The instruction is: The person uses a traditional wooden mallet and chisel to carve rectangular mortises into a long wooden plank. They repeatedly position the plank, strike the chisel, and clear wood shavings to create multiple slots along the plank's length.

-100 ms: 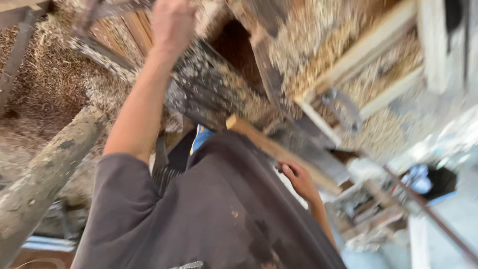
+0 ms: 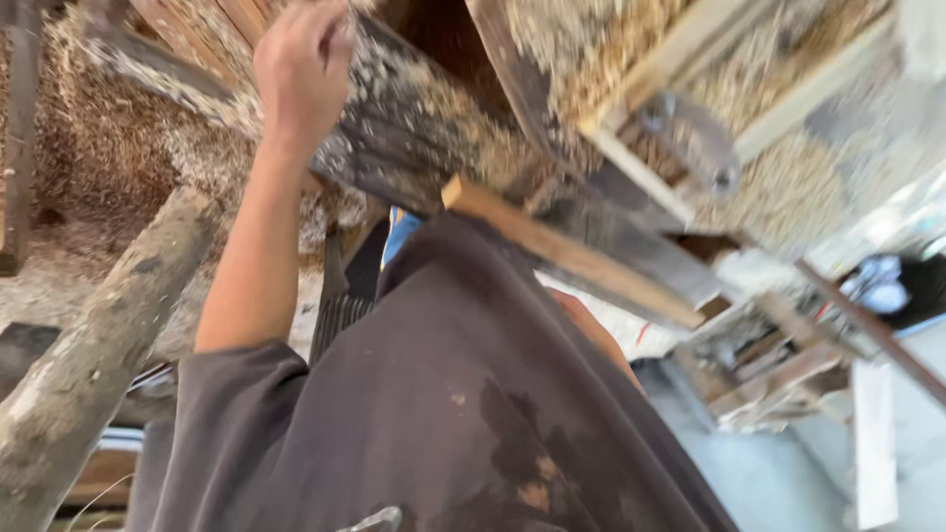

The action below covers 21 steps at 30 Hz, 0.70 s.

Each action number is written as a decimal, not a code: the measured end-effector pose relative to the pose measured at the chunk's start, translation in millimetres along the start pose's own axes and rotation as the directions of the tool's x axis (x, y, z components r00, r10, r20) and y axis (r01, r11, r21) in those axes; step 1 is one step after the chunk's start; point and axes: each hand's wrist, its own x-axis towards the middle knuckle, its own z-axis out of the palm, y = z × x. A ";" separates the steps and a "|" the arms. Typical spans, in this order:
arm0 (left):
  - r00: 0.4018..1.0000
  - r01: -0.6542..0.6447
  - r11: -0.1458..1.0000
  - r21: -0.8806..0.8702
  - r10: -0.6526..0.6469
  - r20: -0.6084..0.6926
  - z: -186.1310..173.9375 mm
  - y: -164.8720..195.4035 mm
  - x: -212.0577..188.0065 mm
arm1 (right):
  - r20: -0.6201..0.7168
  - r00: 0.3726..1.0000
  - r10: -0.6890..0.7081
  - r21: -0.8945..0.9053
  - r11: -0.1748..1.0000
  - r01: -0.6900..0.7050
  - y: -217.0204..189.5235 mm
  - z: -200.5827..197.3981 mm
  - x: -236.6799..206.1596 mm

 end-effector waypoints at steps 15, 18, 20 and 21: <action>0.213 0.841 0.418 0.344 -0.841 0.498 10.4 129.6 -388.7 | 0.077 0.996 -0.043 0.006 0.999 0.043 201.1 41.9 -0.1; -0.125 0.989 -0.134 0.057 -0.578 0.806 -0.4 124.1 -391.4 | 0.327 0.939 -0.102 0.093 0.993 0.075 243.5 41.6 -6.5; -0.093 0.993 -0.104 0.058 -0.376 0.922 -0.4 111.7 -389.7 | 0.561 0.828 0.007 0.125 0.988 -0.093 261.5 40.2 -4.5; -0.216 0.976 -0.095 0.194 -0.451 0.866 7.2 108.7 -379.2 | 0.605 0.796 0.040 0.149 0.976 -0.162 264.3 39.2 0.9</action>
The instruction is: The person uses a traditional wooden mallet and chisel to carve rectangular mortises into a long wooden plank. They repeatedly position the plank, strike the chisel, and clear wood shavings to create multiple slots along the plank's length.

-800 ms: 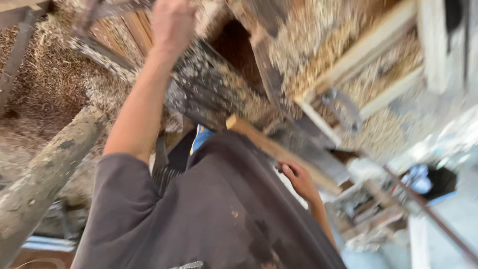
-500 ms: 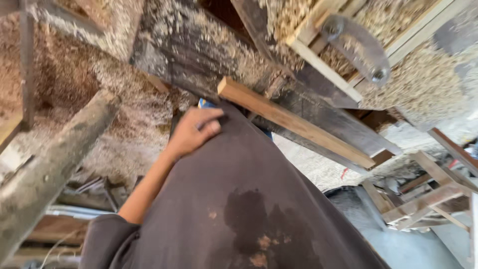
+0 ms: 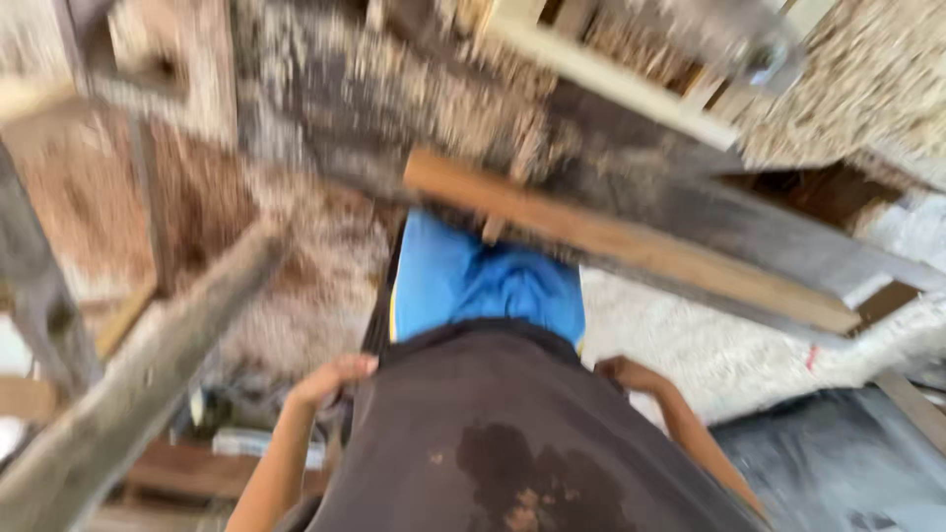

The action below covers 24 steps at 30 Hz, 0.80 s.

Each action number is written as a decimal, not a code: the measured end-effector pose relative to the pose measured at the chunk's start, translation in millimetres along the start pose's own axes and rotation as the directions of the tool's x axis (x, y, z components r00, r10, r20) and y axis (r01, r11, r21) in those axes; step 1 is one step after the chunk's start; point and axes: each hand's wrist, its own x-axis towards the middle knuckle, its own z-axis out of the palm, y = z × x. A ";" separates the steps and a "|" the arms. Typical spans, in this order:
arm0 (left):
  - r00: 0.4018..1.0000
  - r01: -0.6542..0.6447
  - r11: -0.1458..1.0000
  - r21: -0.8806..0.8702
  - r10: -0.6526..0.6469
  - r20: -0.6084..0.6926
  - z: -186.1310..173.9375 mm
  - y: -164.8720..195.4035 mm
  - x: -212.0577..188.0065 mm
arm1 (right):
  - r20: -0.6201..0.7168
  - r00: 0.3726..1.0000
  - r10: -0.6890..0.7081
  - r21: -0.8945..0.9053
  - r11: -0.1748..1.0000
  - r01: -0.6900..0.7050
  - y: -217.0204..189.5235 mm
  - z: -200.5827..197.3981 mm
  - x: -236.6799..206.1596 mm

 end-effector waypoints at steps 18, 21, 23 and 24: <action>0.990 0.070 0.364 0.929 0.086 -0.108 3.1 145.4 187.3 | -0.643 0.753 -0.141 -0.475 0.844 -0.248 11.2 -88.9 140.8; 0.950 0.032 0.309 0.950 0.286 -0.124 -4.2 136.5 201.3 | -0.758 0.628 -0.178 -0.447 0.842 -0.301 30.4 -89.5 160.7; 0.912 0.017 0.233 0.972 0.395 -0.110 6.0 125.1 183.6 | -0.748 0.632 -0.203 -0.445 0.860 -0.250 31.2 -69.9 156.8; 0.896 0.013 0.153 0.988 0.436 -0.080 -1.2 115.0 183.0 | -0.741 0.633 -0.227 -0.460 0.857 -0.231 44.9 -64.6 159.6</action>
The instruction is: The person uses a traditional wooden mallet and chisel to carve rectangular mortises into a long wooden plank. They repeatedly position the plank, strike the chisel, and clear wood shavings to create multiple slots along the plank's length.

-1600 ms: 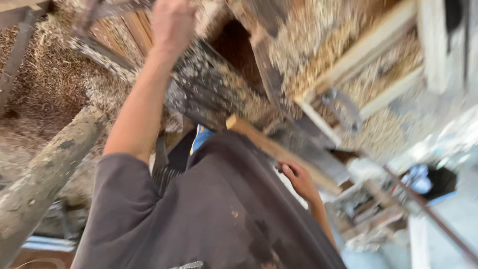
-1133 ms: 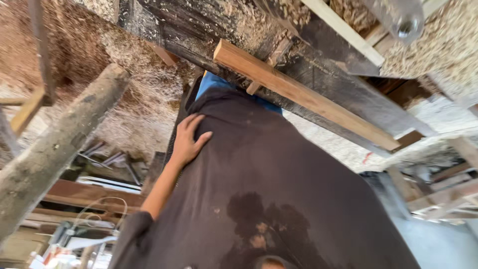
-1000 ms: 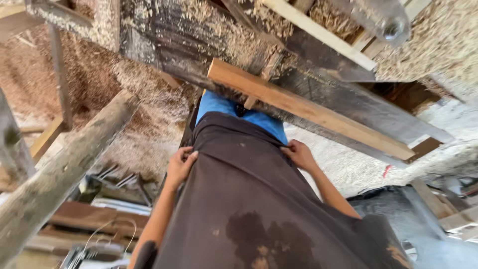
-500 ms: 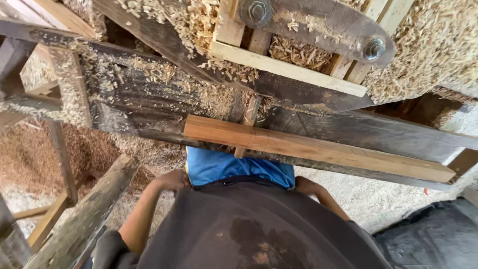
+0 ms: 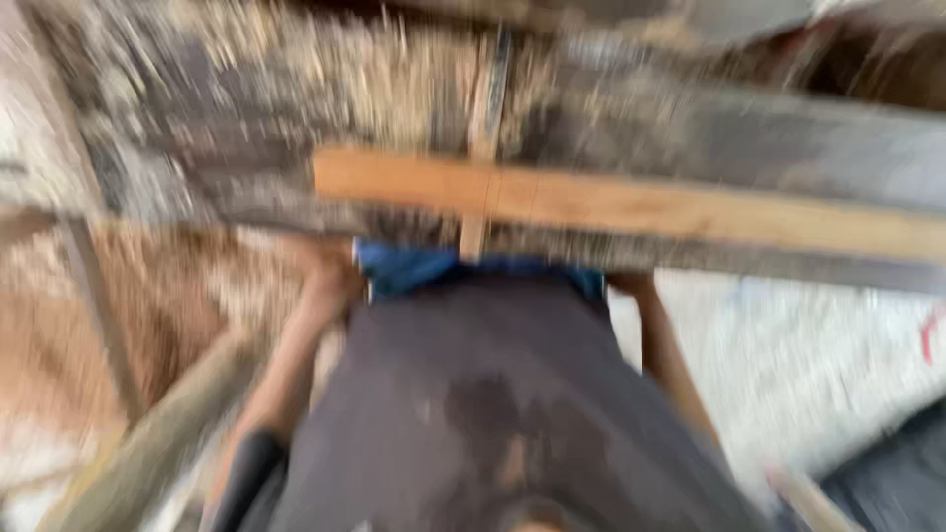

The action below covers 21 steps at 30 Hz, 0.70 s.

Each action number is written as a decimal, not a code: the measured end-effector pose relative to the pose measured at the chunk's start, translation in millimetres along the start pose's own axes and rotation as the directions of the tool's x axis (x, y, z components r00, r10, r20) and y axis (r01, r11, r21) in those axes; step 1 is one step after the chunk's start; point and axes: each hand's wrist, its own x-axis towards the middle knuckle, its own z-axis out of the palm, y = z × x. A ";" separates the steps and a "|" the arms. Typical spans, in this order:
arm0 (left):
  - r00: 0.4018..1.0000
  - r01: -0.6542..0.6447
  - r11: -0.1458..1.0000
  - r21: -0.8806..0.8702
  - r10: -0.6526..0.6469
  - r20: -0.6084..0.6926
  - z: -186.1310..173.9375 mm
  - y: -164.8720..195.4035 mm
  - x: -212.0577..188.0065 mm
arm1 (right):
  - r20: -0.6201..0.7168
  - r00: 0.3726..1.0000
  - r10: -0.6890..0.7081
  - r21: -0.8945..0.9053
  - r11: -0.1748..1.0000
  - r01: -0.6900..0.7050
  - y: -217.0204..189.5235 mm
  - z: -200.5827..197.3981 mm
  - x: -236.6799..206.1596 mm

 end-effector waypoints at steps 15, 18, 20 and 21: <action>0.074 -0.546 0.555 0.628 0.778 -0.623 -53.2 16.7 -59.9 | -0.832 0.537 -0.138 0.263 0.754 0.602 -19.4 -39.6 -86.1; -0.046 -0.606 0.546 0.579 0.702 -0.710 -49.1 33.3 -32.3 | -0.926 0.167 -0.339 -0.174 0.776 0.607 -35.8 -52.8 -70.2; 0.041 -0.785 0.547 0.291 0.515 -0.856 -44.8 41.3 -18.4 | -0.926 0.162 -0.342 -0.200 0.806 0.557 -40.0 -55.1 -59.6; 0.137 -0.840 0.530 0.116 0.415 -0.899 -44.7 48.9 -17.5 | -0.923 0.190 -0.335 -0.188 0.822 0.537 -45.5 -56.6 -58.0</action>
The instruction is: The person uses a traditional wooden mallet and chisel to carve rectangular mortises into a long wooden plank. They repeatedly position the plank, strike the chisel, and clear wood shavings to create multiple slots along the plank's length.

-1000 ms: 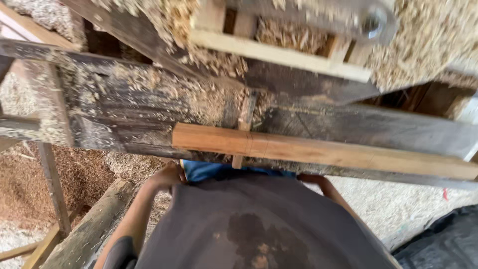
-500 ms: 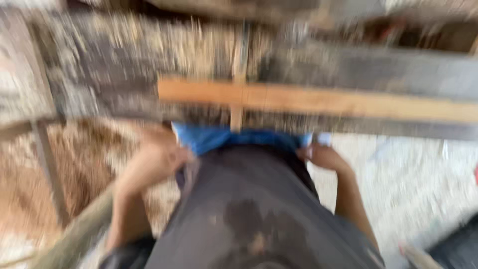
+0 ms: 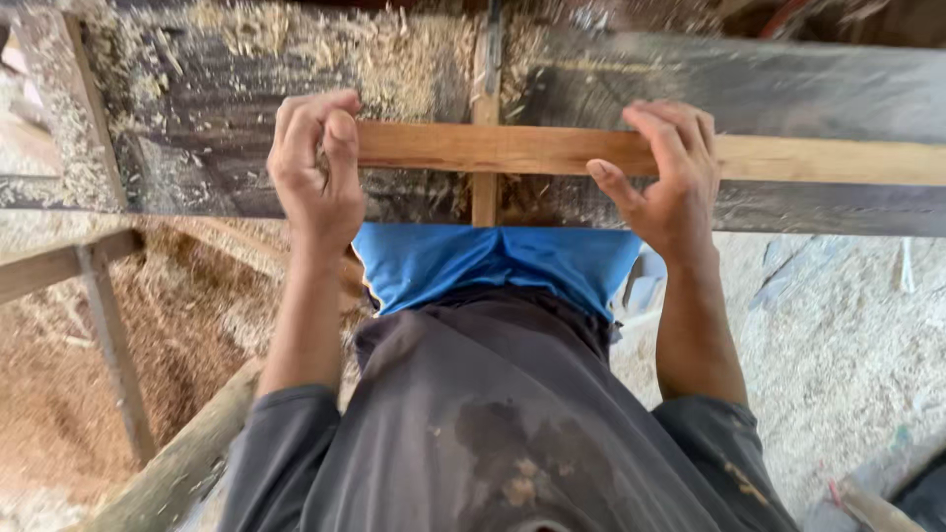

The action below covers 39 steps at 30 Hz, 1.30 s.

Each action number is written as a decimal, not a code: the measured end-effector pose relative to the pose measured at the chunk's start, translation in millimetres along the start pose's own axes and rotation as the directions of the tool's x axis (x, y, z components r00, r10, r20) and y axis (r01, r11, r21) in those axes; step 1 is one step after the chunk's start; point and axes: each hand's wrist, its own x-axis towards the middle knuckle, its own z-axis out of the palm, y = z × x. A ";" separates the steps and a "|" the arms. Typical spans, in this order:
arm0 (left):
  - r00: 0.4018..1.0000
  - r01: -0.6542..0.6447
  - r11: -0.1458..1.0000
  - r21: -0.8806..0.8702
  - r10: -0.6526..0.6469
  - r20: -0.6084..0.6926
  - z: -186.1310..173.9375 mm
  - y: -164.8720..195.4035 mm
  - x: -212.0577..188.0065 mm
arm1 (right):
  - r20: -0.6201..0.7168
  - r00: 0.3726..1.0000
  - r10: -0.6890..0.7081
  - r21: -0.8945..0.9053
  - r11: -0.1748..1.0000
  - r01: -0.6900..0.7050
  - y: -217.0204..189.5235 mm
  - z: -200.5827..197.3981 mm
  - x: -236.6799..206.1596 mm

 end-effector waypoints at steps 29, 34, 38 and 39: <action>0.806 -0.273 0.831 0.484 -0.077 0.587 2.0 -31.4 29.7 | 0.219 0.972 0.086 -0.165 0.985 -0.050 9.6 51.2 14.5; 0.755 -0.376 0.762 0.528 -0.079 0.651 2.4 -32.6 33.0 | 0.274 0.962 0.019 -0.130 0.991 0.017 18.2 43.4 19.1; 0.780 -0.340 0.780 0.525 -0.078 0.621 5.1 -33.0 36.3 | 0.260 0.965 -0.031 -0.278 0.955 0.105 31.2 38.8 23.2; 0.775 -0.355 0.764 0.539 -0.081 0.626 5.9 -33.3 37.3 | 0.269 0.963 -0.009 -0.303 0.948 0.094 33.0 38.4 23.2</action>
